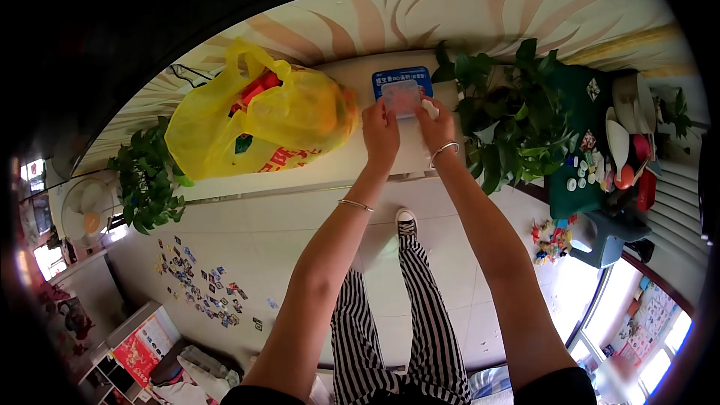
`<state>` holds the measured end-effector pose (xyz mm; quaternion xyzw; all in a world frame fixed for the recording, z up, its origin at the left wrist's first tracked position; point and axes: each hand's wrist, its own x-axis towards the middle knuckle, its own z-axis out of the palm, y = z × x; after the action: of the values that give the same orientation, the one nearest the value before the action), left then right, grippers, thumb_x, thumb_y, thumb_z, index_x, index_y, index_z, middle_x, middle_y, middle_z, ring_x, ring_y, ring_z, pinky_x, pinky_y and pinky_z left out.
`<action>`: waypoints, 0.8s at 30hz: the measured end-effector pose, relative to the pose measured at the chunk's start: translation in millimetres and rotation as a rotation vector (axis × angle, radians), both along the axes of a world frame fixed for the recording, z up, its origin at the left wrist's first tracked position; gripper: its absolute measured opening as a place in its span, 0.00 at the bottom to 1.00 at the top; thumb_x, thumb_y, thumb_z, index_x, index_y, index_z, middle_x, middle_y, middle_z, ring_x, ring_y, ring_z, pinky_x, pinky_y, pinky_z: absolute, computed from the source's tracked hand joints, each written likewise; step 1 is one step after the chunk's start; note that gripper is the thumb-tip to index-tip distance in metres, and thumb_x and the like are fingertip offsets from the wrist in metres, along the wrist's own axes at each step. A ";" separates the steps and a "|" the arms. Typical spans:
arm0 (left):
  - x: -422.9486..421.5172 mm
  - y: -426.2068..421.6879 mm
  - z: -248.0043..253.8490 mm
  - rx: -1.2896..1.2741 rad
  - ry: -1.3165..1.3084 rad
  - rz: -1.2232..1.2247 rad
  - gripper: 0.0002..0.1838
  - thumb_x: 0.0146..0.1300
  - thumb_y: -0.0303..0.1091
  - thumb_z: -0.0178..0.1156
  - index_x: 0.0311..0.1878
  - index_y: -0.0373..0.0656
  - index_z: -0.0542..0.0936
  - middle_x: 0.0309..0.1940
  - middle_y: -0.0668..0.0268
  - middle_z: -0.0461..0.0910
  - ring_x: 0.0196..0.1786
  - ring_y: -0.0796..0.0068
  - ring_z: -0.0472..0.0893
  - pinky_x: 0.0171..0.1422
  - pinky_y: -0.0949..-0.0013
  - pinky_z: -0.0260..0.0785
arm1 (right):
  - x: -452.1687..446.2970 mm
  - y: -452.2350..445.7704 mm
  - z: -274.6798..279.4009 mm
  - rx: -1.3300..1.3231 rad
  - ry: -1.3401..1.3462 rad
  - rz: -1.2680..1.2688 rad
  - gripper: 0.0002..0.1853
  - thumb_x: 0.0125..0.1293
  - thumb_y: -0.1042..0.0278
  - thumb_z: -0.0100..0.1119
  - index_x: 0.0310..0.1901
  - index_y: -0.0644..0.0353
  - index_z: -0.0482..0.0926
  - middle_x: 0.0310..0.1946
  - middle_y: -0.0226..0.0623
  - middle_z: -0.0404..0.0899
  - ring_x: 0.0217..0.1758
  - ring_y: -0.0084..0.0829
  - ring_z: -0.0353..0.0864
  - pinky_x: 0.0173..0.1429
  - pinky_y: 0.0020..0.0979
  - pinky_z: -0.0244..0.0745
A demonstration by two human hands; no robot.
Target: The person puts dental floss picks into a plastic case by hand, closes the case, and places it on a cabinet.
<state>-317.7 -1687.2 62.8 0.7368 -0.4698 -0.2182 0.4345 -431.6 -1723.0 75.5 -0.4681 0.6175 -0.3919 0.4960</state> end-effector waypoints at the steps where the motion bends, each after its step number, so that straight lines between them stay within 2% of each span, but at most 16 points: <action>1: 0.7 -3.1 -2.8 0.014 -0.022 -0.009 0.17 0.59 0.28 0.57 0.52 0.36 0.73 0.40 0.55 0.73 0.41 0.59 0.73 0.44 0.62 0.68 | -0.6 -4.1 -6.0 0.012 0.057 0.018 0.16 0.57 0.66 0.58 0.48 0.58 0.79 0.39 0.41 0.83 0.42 0.30 0.81 0.47 0.27 0.73; 6: -2.1 -11.6 -7.6 0.083 -0.044 -0.029 0.18 0.59 0.28 0.57 0.52 0.36 0.72 0.40 0.54 0.73 0.42 0.55 0.74 0.44 0.60 0.68 | -5.2 -15.7 -21.1 0.058 0.130 0.057 0.17 0.58 0.64 0.57 0.49 0.55 0.79 0.39 0.40 0.82 0.40 0.30 0.82 0.46 0.27 0.74; 8: -4.0 -13.9 -5.9 0.130 -0.063 -0.048 0.18 0.59 0.28 0.57 0.53 0.37 0.72 0.40 0.53 0.73 0.42 0.54 0.74 0.45 0.60 0.68 | -7.1 -19.8 -15.5 0.188 0.024 0.067 0.17 0.58 0.64 0.57 0.50 0.55 0.78 0.39 0.39 0.82 0.38 0.29 0.82 0.44 0.27 0.74; 12: -5.9 -15.8 -14.8 0.082 -0.034 -0.048 0.19 0.58 0.28 0.57 0.53 0.36 0.72 0.43 0.52 0.73 0.45 0.53 0.74 0.48 0.58 0.68 | -6.8 -20.8 -20.7 0.214 0.028 0.055 0.17 0.58 0.66 0.57 0.51 0.55 0.78 0.37 0.38 0.82 0.35 0.27 0.82 0.42 0.27 0.74; 15: -7.6 -12.6 -17.0 0.056 0.004 -0.043 0.20 0.57 0.26 0.57 0.54 0.36 0.71 0.45 0.52 0.73 0.47 0.53 0.75 0.50 0.59 0.69 | -9.5 -18.5 -27.2 0.174 0.096 0.095 0.22 0.58 0.67 0.57 0.56 0.58 0.73 0.34 0.38 0.82 0.34 0.27 0.81 0.42 0.27 0.74; 17: -7.9 -4.5 -19.4 0.018 0.009 -0.016 0.20 0.56 0.24 0.57 0.54 0.36 0.71 0.45 0.52 0.74 0.47 0.54 0.75 0.51 0.59 0.69 | -14.2 -12.6 -47.0 0.112 -0.024 0.003 0.27 0.58 0.68 0.57 0.61 0.61 0.67 0.33 0.39 0.81 0.33 0.27 0.81 0.41 0.26 0.74; 19: -12.7 9.4 -16.7 -0.023 0.196 0.043 0.22 0.55 0.22 0.56 0.55 0.37 0.70 0.46 0.54 0.74 0.48 0.56 0.76 0.52 0.60 0.68 | -17.0 -5.1 -31.0 0.174 -0.022 0.028 0.29 0.58 0.68 0.57 0.62 0.62 0.65 0.32 0.39 0.81 0.31 0.26 0.80 0.38 0.25 0.73; 20: -14.9 16.8 -13.4 -0.022 0.193 0.055 0.22 0.55 0.22 0.56 0.55 0.37 0.70 0.46 0.54 0.74 0.48 0.56 0.76 0.52 0.60 0.68 | -17.5 1.2 -19.3 0.234 -0.018 0.051 0.31 0.58 0.68 0.57 0.63 0.62 0.62 0.31 0.39 0.81 0.29 0.25 0.79 0.35 0.24 0.72; 21: -16.9 24.2 -7.4 -0.028 0.186 0.039 0.22 0.55 0.22 0.57 0.55 0.38 0.70 0.47 0.55 0.74 0.47 0.57 0.76 0.51 0.61 0.69 | -19.0 9.3 -9.2 0.235 -0.021 0.067 0.31 0.58 0.68 0.57 0.63 0.62 0.62 0.31 0.39 0.81 0.29 0.25 0.79 0.35 0.24 0.72; 22: -18.4 33.9 -3.3 -0.034 0.178 0.025 0.22 0.54 0.21 0.57 0.55 0.39 0.70 0.48 0.55 0.74 0.47 0.59 0.77 0.49 0.63 0.70 | -21.3 20.5 1.6 0.263 -0.060 0.000 0.27 0.59 0.68 0.58 0.60 0.63 0.65 0.29 0.34 0.80 0.27 0.21 0.75 0.31 0.22 0.69; 23: -19.6 46.9 1.2 0.031 0.219 0.056 0.19 0.59 0.24 0.58 0.55 0.41 0.73 0.46 0.59 0.77 0.44 0.69 0.80 0.44 0.71 0.73 | -23.0 33.9 10.7 0.293 -0.099 -0.065 0.24 0.60 0.67 0.58 0.58 0.63 0.69 0.27 0.28 0.78 0.24 0.17 0.71 0.28 0.19 0.66; 24: -20.8 59.6 -0.3 -0.009 0.209 0.048 0.14 0.61 0.26 0.58 0.50 0.39 0.76 0.36 0.63 0.80 0.36 0.74 0.80 0.39 0.74 0.73 | -24.6 48.7 15.7 0.304 -0.136 -0.074 0.19 0.60 0.66 0.59 0.52 0.62 0.72 0.24 0.26 0.76 0.22 0.16 0.69 0.25 0.19 0.64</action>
<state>-338.5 -1627.6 62.5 0.7190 -0.4052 -0.2814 0.4897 -456.2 -1674.3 91.2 -0.3368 0.6516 -0.3427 0.5869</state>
